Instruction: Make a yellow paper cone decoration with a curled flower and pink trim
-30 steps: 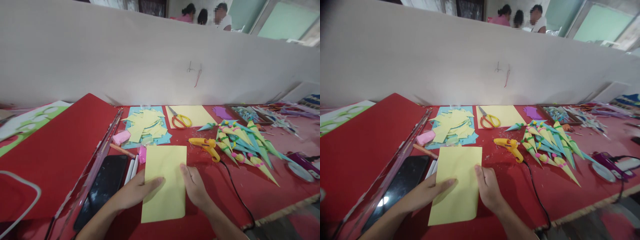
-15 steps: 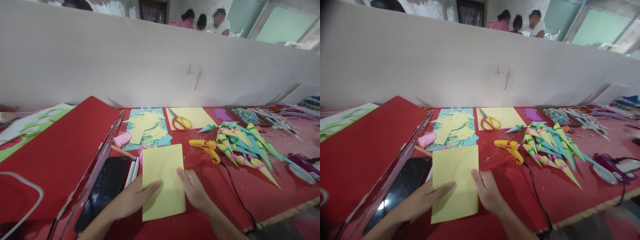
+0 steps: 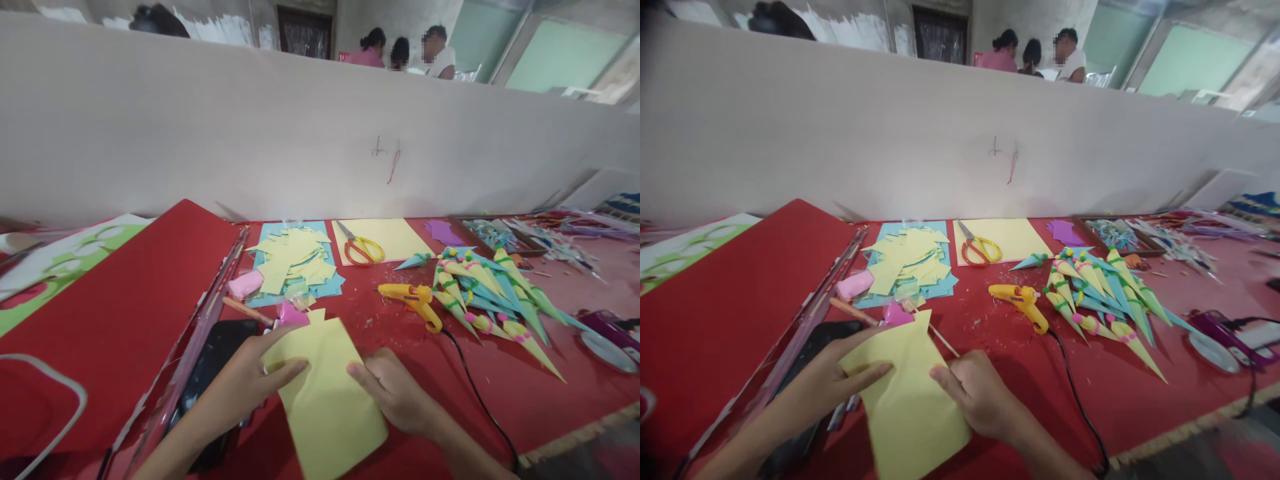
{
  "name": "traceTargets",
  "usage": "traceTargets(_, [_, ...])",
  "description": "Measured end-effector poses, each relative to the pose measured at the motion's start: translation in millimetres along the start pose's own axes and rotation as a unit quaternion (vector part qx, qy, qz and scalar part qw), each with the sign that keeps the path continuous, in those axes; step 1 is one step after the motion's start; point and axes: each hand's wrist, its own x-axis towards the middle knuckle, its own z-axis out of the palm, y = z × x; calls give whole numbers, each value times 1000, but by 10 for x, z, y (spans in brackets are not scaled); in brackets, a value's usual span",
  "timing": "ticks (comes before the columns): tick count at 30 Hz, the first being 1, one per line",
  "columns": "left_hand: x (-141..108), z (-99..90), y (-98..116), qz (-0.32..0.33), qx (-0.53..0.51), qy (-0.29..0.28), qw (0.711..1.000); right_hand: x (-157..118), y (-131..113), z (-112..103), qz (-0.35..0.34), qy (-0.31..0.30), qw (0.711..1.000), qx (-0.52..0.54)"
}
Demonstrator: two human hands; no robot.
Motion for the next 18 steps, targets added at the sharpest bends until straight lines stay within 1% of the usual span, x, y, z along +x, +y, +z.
traceTargets(2, [26, -49, 43, 53, 115, 67, 990, 42, -34, -58, -56, -19, 995, -81])
traceTargets(3, [35, -57, 76, 87, 166, 84, 979, 66, -51, -81, -92, -28, 987, -127])
traceTargets(4, [39, -52, 117, 123, 211, 81, 966, 91, -66, -98, -130, -40, 975, -174])
traceTargets(5, [40, -36, 164, 160, 252, 63, 952, 116, -80, -109, -164, -52, 960, -222])
traceTargets(7, [31, 22, 265, 231, 324, -2, 918, 163, -106, -116, -210, -69, 924, -311])
traceTargets(8, [23, 58, 311, 255, 361, -37, 896, 186, -120, -117, -216, -79, 909, -348])
traceTargets(9, [14, 95, 349, 275, 398, -58, 873, 210, -137, -121, -211, -95, 897, -377])
traceTargets(10, [7, 130, 376, 293, 427, -65, 853, 233, -157, -128, -198, -116, 889, -396])
traceTargets(12, [-1, 184, 390, 318, 464, -47, 826, 275, -207, -158, -170, -165, 885, -401])
traceTargets(13, [1, 202, 380, 320, 479, -29, 817, 290, -236, -178, -162, -177, 890, -388])
traceTargets(14, [6, 214, 364, 315, 493, -8, 811, 298, -267, -199, -160, -172, 899, -371])
traceTargets(16, [20, 226, 324, 297, 519, 33, 800, 290, -326, -229, -166, -128, 911, -354])
traceTargets(17, [26, 230, 307, 288, 523, 52, 801, 273, -351, -235, -173, -101, 913, -356])
traceTargets(18, [29, 234, 295, 278, 516, 68, 807, 251, -373, -234, -179, -73, 912, -362])
